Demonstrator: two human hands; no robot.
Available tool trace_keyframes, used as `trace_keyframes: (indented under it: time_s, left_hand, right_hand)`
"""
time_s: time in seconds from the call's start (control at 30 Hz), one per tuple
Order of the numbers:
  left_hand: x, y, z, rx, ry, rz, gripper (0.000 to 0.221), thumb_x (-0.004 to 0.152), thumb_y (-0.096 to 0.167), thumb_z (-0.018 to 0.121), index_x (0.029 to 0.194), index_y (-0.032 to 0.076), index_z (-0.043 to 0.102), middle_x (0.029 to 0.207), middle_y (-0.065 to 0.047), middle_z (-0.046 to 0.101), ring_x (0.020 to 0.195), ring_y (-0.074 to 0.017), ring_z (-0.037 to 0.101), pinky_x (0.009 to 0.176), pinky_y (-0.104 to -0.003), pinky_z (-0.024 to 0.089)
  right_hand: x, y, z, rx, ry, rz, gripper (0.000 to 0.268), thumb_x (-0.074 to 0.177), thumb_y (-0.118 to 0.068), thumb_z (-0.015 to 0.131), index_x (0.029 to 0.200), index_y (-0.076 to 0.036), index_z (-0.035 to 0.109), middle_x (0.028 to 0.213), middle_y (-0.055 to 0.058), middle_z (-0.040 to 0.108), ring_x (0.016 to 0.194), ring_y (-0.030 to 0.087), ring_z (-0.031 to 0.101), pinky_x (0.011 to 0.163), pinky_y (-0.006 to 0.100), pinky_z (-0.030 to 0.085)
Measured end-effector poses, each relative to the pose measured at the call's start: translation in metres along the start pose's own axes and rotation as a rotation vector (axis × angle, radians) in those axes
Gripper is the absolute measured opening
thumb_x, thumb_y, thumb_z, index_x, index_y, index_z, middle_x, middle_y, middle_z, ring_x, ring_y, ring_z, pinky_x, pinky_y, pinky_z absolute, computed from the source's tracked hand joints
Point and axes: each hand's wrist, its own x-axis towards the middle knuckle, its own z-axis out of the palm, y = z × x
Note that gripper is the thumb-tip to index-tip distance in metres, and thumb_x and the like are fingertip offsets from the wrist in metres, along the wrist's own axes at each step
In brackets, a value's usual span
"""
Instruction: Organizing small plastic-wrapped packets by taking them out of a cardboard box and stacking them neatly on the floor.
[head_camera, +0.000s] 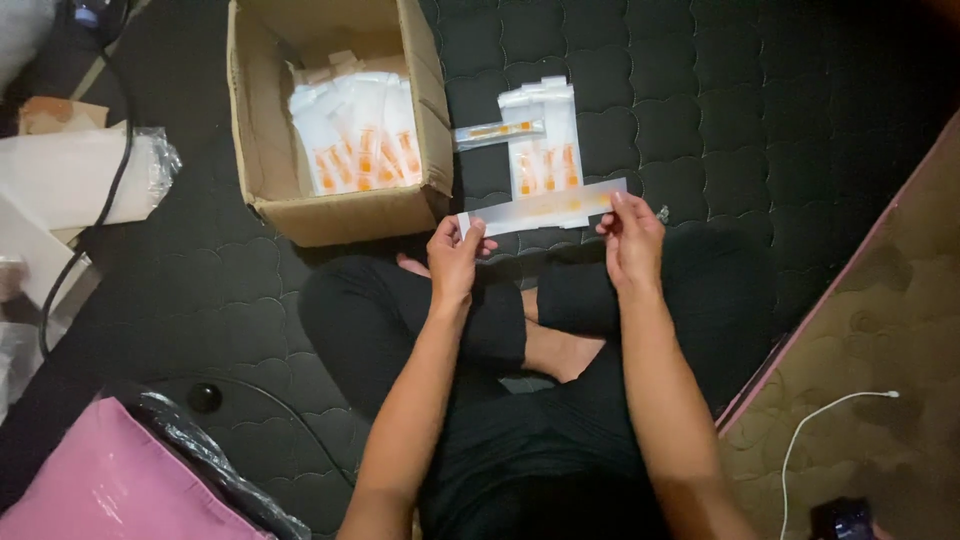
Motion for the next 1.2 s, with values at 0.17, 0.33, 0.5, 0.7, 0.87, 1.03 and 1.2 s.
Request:
trace_keyframes:
  time_s: [0.17, 0.33, 0.5, 0.7, 0.87, 1.03, 1.2]
  left_hand:
    - [-0.002, 0.000, 0.003, -0.011, 0.007, 0.011, 0.012, 0.095, 0.005, 0.068, 0.102, -0.005, 0.066, 0.079, -0.015, 0.066, 0.062, -0.0210, 0.073, 0.056, -0.025, 0.062]
    - [0.001, -0.004, 0.000, -0.008, 0.000, 0.034, 0.012, 0.095, 0.006, 0.068, 0.102, -0.005, 0.066, 0.080, -0.016, 0.066, 0.063, -0.0218, 0.074, 0.057, -0.026, 0.062]
    - [-0.001, 0.001, 0.001, -0.014, 0.004, 0.031, 0.012, 0.095, 0.006, 0.069, 0.101, -0.004, 0.066, 0.081, -0.015, 0.067, 0.062, -0.0198, 0.073, 0.056, -0.024, 0.061]
    - [-0.002, 0.002, 0.001, -0.033, -0.005, 0.038, 0.012, 0.095, 0.004, 0.068, 0.102, -0.005, 0.065, 0.082, -0.013, 0.066, 0.062, -0.0189, 0.072, 0.056, -0.023, 0.061]
    - [-0.002, -0.001, 0.001, -0.047, -0.005, 0.037, 0.011, 0.094, 0.005, 0.068, 0.101, -0.004, 0.065, 0.081, -0.013, 0.066, 0.062, -0.0189, 0.073, 0.055, -0.023, 0.060]
    - [0.000, -0.004, 0.000, -0.043, -0.005, 0.039, 0.011, 0.094, 0.004, 0.069, 0.101, -0.004, 0.065, 0.081, -0.013, 0.065, 0.062, -0.0195, 0.073, 0.056, -0.023, 0.061]
    - [0.002, -0.008, -0.001, -0.041, 0.007, 0.067, 0.010, 0.095, 0.003, 0.067, 0.100, -0.005, 0.065, 0.080, -0.013, 0.065, 0.061, -0.0191, 0.072, 0.055, -0.024, 0.061]
  right_hand:
    - [0.003, 0.005, -0.002, 0.003, 0.032, -0.016, 0.006, 0.098, -0.012, 0.072, 0.100, -0.007, 0.071, 0.077, 0.005, 0.065, 0.060, 0.011, 0.066, 0.055, 0.023, 0.061]
    - [0.007, 0.009, -0.005, 0.003, 0.031, -0.020, 0.010, 0.099, -0.014, 0.071, 0.104, -0.005, 0.072, 0.080, 0.006, 0.066, 0.061, 0.011, 0.066, 0.054, 0.023, 0.062]
    - [0.011, 0.014, -0.011, 0.001, 0.015, -0.036, 0.014, 0.099, -0.014, 0.071, 0.109, -0.004, 0.072, 0.082, 0.008, 0.068, 0.063, 0.011, 0.067, 0.055, 0.025, 0.064]
    - [0.005, 0.009, -0.006, -0.013, 0.008, -0.046, 0.015, 0.100, -0.014, 0.070, 0.110, -0.004, 0.071, 0.083, 0.007, 0.067, 0.063, 0.010, 0.067, 0.055, 0.024, 0.063]
    - [0.007, 0.011, -0.007, -0.008, 0.013, -0.057, 0.012, 0.100, -0.012, 0.070, 0.108, -0.003, 0.071, 0.081, 0.006, 0.066, 0.062, 0.011, 0.067, 0.054, 0.024, 0.063]
    - [0.006, 0.011, -0.006, -0.011, 0.006, -0.070, 0.013, 0.100, -0.012, 0.069, 0.109, -0.003, 0.071, 0.081, 0.007, 0.066, 0.061, 0.012, 0.067, 0.054, 0.024, 0.063]
    - [-0.014, 0.002, 0.011, -0.705, 0.080, -0.924, 0.056, 0.086, -0.038, 0.092, 0.129, -0.016, 0.065, 0.122, 0.004, 0.054, 0.104, 0.025, 0.059, 0.083, 0.038, 0.049]
